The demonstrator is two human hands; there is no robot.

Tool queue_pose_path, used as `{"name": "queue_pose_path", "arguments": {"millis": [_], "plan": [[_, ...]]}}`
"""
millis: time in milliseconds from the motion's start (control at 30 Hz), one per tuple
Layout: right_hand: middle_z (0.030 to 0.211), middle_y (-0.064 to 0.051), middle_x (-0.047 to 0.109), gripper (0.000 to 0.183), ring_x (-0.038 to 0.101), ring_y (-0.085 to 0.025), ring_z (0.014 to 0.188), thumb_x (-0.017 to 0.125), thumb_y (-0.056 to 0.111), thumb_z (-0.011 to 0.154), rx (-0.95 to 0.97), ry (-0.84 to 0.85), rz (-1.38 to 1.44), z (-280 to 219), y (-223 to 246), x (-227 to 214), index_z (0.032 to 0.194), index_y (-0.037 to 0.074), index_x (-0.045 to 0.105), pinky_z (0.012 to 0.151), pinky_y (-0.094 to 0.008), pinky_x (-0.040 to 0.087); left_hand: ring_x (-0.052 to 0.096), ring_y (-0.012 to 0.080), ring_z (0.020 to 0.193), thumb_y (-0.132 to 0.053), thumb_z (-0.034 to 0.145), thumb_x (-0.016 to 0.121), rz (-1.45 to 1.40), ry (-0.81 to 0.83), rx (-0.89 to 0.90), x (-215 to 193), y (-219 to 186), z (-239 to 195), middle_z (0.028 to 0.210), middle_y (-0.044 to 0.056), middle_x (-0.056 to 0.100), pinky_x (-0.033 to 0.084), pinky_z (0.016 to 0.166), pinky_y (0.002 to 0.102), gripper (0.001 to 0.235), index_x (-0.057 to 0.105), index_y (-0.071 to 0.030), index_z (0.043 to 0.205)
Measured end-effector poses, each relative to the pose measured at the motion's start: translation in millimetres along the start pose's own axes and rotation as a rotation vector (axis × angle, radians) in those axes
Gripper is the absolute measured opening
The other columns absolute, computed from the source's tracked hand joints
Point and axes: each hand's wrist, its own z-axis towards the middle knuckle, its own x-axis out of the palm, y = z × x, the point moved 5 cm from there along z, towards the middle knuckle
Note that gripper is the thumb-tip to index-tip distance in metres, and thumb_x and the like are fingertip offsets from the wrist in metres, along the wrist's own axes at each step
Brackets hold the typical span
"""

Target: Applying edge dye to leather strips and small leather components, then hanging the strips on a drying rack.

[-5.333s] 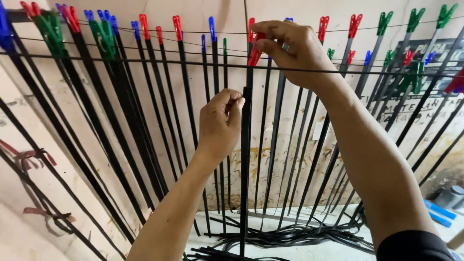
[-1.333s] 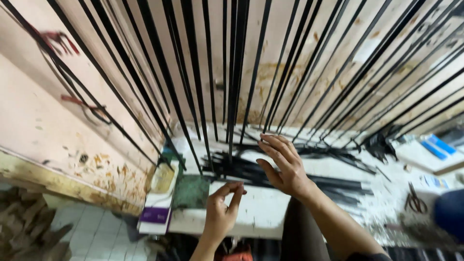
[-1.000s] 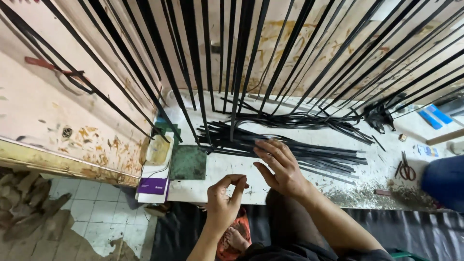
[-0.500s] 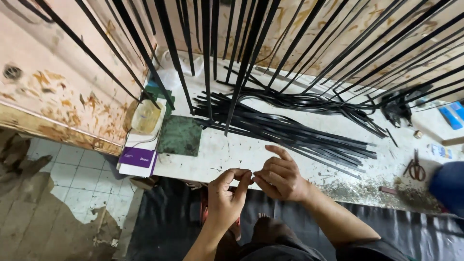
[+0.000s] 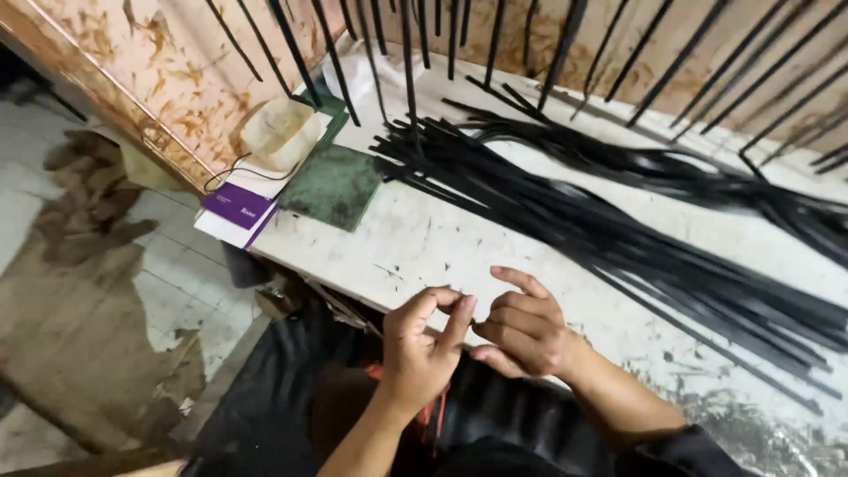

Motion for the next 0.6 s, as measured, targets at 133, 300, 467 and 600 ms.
{"name": "queue_pose_path", "arguments": {"millis": [133, 300, 467, 600], "plan": [[0.067, -0.007, 0.056, 0.039, 0.055, -0.02, 0.056, 0.054, 0.03, 0.104, -0.001, 0.044, 0.059, -14, 32, -39, 0.081, 0.003, 0.069, 0.101, -0.051, 0.053, 0.046, 0.0045, 0.046, -0.023, 0.099, 0.065, -0.058, 0.072, -0.179, 33, -18, -25, 0.086, 0.002, 0.072, 0.037, 0.037, 0.022, 0.018, 0.07, -0.005, 0.101], [0.069, -0.014, 0.065, 0.045, 0.078, -0.039, 0.084, 0.055, 0.031, 0.105, -0.02, 0.014, 0.054, -32, 60, -78, 0.075, 0.0, 0.065, 0.106, -0.052, 0.052, 0.075, 0.0202, 0.102, -0.024, 0.096, 0.07, -0.118, 0.196, -0.086, 67, -70, -38, 0.109, 0.012, 0.077, 0.061, 0.094, 0.032, 0.036, 0.066, -0.004, 0.126], [0.067, -0.011, 0.06, 0.044, 0.072, -0.029, 0.072, 0.054, 0.03, 0.106, 0.093, 0.016, 0.033, -50, 86, -106, 0.073, 0.002, 0.063, 0.106, -0.051, 0.053, 0.075, 0.0206, 0.096, -0.021, 0.095, 0.072, -0.162, 0.239, -0.069, 97, -90, -53, 0.102, 0.012, 0.076, 0.061, 0.089, 0.031, 0.025, 0.068, -0.003, 0.111], [0.065, -0.01, 0.054, 0.042, 0.057, -0.024, 0.058, 0.058, 0.029, 0.104, 0.164, -0.024, 0.018, -66, 105, -129, 0.073, 0.002, 0.061, 0.104, -0.049, 0.054, 0.077, 0.0197, 0.088, -0.016, 0.098, 0.067, -0.191, 0.32, -0.052, 120, -96, -66, 0.096, 0.009, 0.077, 0.062, 0.081, 0.03, 0.015, 0.071, -0.003, 0.103]]}}
